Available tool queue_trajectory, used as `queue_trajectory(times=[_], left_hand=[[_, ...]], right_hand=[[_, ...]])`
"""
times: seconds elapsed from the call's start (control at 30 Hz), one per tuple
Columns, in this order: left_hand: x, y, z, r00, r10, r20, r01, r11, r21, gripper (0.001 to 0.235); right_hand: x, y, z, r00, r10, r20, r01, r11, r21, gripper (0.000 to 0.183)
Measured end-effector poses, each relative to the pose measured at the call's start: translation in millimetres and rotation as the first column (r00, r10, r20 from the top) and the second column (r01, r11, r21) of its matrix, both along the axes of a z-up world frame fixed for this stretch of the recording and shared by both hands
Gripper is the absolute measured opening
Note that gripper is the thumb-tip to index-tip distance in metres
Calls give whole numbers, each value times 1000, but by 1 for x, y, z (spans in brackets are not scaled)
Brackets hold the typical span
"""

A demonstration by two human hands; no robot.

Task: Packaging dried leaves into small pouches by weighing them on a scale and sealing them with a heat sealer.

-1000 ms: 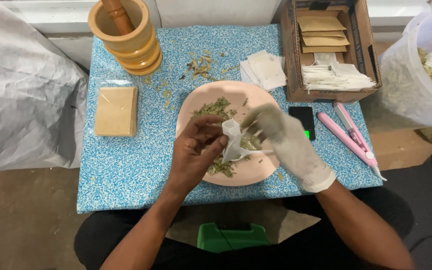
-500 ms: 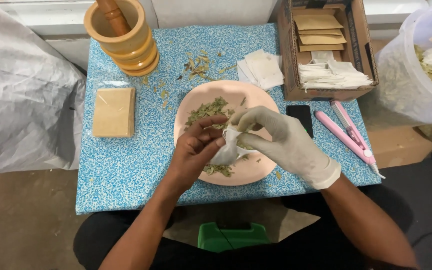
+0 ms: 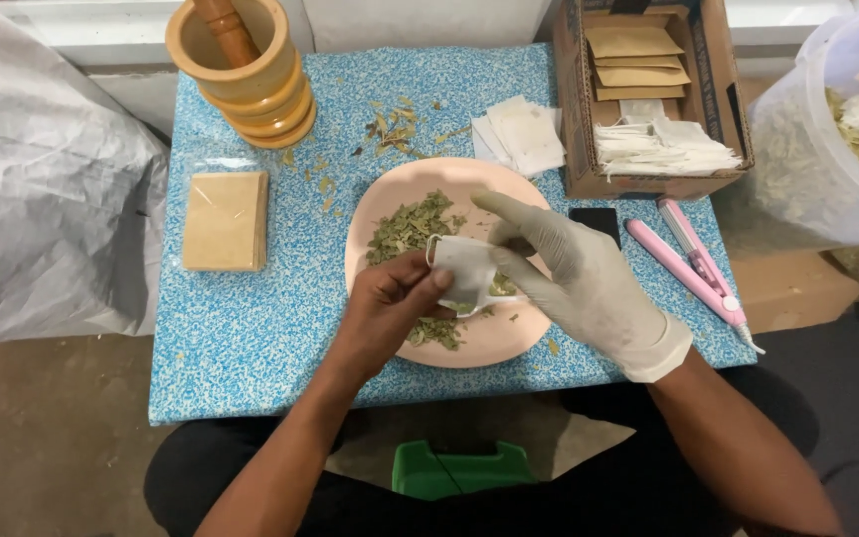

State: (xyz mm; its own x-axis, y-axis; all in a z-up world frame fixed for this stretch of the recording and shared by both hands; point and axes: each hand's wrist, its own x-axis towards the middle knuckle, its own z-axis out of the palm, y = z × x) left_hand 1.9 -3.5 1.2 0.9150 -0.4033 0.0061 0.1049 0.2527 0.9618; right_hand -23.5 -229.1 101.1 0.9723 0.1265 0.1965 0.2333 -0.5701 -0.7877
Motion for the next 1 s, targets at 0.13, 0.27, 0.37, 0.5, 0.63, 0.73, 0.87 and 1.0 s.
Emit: queue_trajectory(times=[0.13, 0.27, 0.37, 0.5, 0.63, 0.73, 0.87, 1.0], left_hand=[[-4, -8, 5, 999, -35, -25, 33, 995, -90, 36], [-3, -5, -5, 996, 9, -93, -21, 992, -126, 32], [2, -2, -3, 977, 33, -211, -57, 993, -106, 40], [1, 0, 4, 977, 22, -211, -45, 993, -105, 39], [2, -5, -1, 992, 39, -123, -57, 986, -154, 56], [3, -1, 5, 997, 45, -60, -52, 990, -134, 56], [6, 1, 7, 993, 93, -70, -100, 989, -112, 60], [8, 2, 3, 983, 92, -162, -118, 980, -162, 62]], right_hand=[[-2, -6, 7, 998, -37, -42, 36, 999, -38, 57], [-8, -44, 16, 985, -139, -99, 118, 974, -192, 56], [-15, -94, 14, 942, -313, -121, 234, 871, -432, 59], [-31, -157, -15, 894, -430, -122, 218, 658, -720, 73], [-35, -171, -48, 765, -600, -236, 198, 567, -800, 86], [-36, -181, -70, 755, -616, -227, 227, 569, -790, 74], [-37, -198, -83, 807, -564, -173, 223, 563, -796, 67], [-56, -180, -33, 728, -603, -326, 303, 710, -636, 63]])
